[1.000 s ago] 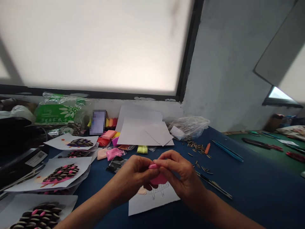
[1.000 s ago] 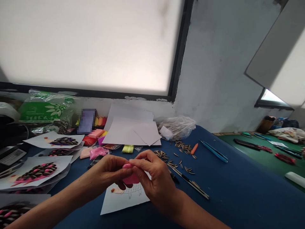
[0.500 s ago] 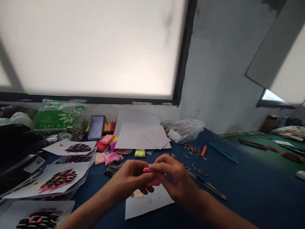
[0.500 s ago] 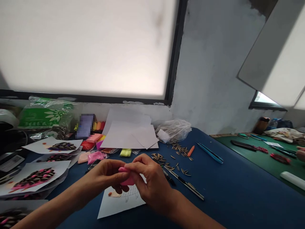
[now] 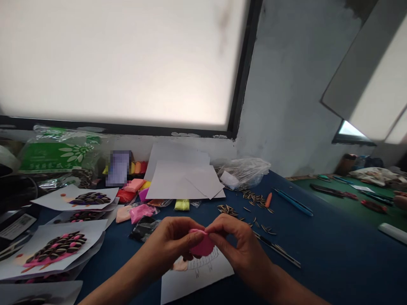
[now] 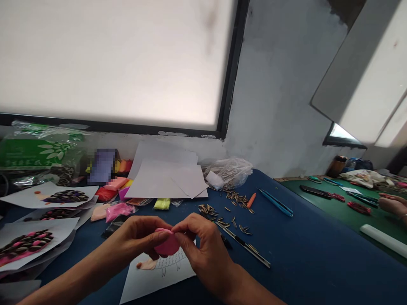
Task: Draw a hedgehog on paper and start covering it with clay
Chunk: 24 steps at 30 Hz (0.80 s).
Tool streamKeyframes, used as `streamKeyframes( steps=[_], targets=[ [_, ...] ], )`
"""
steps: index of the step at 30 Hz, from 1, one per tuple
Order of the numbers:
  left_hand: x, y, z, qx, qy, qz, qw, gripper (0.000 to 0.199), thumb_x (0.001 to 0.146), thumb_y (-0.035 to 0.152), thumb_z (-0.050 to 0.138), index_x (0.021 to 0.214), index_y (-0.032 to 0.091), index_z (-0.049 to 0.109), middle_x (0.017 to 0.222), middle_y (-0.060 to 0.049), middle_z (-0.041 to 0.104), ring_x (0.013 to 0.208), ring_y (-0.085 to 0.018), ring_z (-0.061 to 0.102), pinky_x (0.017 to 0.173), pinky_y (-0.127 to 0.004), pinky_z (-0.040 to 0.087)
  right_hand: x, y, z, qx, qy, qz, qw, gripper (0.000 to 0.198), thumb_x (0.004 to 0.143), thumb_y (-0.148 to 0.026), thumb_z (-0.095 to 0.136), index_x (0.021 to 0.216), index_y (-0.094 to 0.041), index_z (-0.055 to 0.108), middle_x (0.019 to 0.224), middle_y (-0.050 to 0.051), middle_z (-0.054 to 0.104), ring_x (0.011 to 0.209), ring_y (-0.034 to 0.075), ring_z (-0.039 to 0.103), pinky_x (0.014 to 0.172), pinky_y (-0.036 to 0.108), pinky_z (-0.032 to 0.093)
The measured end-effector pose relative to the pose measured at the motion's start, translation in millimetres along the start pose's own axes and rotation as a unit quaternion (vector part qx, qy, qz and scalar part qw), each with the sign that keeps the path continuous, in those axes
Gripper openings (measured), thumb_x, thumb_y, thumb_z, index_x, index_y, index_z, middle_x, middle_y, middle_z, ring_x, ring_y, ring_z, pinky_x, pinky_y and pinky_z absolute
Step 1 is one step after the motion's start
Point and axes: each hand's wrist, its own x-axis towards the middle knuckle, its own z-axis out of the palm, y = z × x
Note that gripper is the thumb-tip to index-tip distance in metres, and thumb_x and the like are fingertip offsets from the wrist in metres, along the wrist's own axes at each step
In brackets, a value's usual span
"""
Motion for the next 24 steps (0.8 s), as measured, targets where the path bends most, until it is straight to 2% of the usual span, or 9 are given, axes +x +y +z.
streamKeyframes(
  steps=[4,7,10,13,16,18,24],
  targets=[
    [-1,-1,2,-0.002,0.012,0.006,1.0,0.052,0.074,0.066,0.073,0.078,0.014,0.073,0.064,0.0,0.063,0.059,-0.013,0.054,0.056,-0.023,0.041,-1,3,1,0.002,-0.002,-0.003,1.0,0.013,0.092,-0.02,0.064,0.102,-0.02,0.072,0.087,0.002,0.065,0.074,0.015,0.06,0.07,0.03,0.05],
    [-2,-1,5,-0.037,0.006,-0.015,0.999,0.051,0.072,0.065,0.075,0.072,0.015,0.069,0.062,0.001,0.064,0.058,-0.013,0.056,0.057,-0.024,0.045,-1,5,2,-0.002,-0.004,-0.016,1.0,0.011,0.091,-0.019,0.065,0.097,-0.021,0.075,0.081,0.002,0.064,0.073,0.016,0.059,0.068,0.03,0.049],
    [-3,-2,8,-0.071,-0.002,-0.03,0.997,0.046,0.065,0.056,0.084,0.081,0.015,0.071,0.068,-0.001,0.069,0.063,-0.015,0.062,0.06,-0.025,0.048,-1,5,2,0.005,0.008,-0.025,1.0,0.012,0.093,-0.018,0.064,0.092,-0.021,0.076,0.08,0.002,0.063,0.073,0.016,0.059,0.067,0.03,0.048],
    [-2,-5,10,-0.079,0.003,-0.032,0.996,0.042,0.063,0.05,0.086,0.081,0.015,0.072,0.071,-0.002,0.072,0.064,-0.016,0.064,0.062,-0.026,0.049,-1,4,1,0.005,0.016,-0.037,0.999,0.016,0.094,-0.016,0.062,0.101,-0.023,0.076,0.084,0.002,0.062,0.076,0.016,0.06,0.069,0.03,0.049],
    [0,-7,11,-0.08,0.004,-0.034,0.996,0.042,0.064,0.054,0.084,0.073,0.015,0.072,0.066,-0.002,0.071,0.06,-0.015,0.064,0.059,-0.025,0.049,-2,4,1,-0.01,0.002,-0.053,0.999,0.025,0.096,-0.016,0.059,0.113,-0.027,0.073,0.098,0.004,0.06,0.086,0.017,0.061,0.076,0.032,0.052],
    [0,-6,13,-0.078,-0.005,-0.035,0.996,0.045,0.064,0.056,0.084,0.074,0.014,0.073,0.067,-0.003,0.071,0.06,-0.015,0.063,0.058,-0.025,0.049,-2,4,2,-0.023,-0.026,-0.061,0.998,0.027,0.097,-0.016,0.057,0.115,-0.028,0.073,0.104,0.005,0.058,0.089,0.017,0.061,0.078,0.033,0.053],
    [-3,-1,13,-0.054,-0.03,-0.027,0.998,0.054,0.068,0.067,0.077,0.073,0.013,0.074,0.064,-0.003,0.069,0.057,-0.015,0.062,0.058,-0.026,0.05,-3,2,0,-0.035,-0.053,-0.073,0.995,0.027,0.097,-0.015,0.055,0.114,-0.026,0.073,0.102,0.007,0.059,0.088,0.018,0.061,0.075,0.032,0.054]
  ],
)
